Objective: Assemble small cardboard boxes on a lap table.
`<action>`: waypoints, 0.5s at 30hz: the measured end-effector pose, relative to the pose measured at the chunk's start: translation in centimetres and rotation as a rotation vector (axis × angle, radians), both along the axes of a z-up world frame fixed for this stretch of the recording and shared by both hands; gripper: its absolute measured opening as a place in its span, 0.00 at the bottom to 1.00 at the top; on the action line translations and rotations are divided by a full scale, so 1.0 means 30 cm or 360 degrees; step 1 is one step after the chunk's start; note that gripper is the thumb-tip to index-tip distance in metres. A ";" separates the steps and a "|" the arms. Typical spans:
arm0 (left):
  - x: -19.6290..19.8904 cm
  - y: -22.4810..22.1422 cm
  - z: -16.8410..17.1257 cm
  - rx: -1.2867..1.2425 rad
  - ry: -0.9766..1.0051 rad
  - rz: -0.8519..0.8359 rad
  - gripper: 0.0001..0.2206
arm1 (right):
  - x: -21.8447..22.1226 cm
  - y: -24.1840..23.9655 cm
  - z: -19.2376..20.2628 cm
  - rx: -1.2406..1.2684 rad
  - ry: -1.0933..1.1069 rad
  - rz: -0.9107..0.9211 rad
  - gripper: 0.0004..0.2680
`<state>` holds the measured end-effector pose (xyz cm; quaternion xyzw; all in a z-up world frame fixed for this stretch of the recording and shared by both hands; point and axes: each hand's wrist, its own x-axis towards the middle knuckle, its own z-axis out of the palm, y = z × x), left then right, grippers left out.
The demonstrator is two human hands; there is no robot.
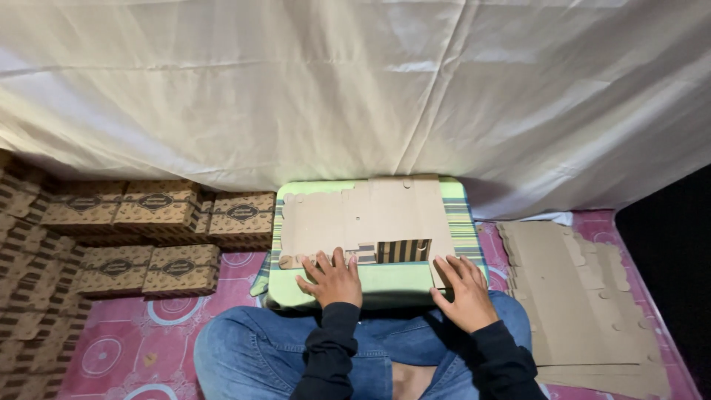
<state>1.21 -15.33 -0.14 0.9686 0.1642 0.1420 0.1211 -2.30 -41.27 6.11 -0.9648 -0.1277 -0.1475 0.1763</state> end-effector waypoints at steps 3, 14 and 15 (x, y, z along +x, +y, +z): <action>-0.006 -0.001 0.021 0.0003 0.0060 0.0008 0.19 | 0.002 -0.031 0.017 0.0198 0.0016 0.0091 0.23; -0.009 0.000 0.009 0.0013 0.0032 0.0015 0.19 | 0.163 -0.024 -0.079 0.0404 -0.0057 -0.0345 0.31; -0.010 0.001 0.008 0.0029 0.0031 0.0014 0.19 | 0.173 -0.011 -0.082 0.0312 -0.0128 -0.0365 0.34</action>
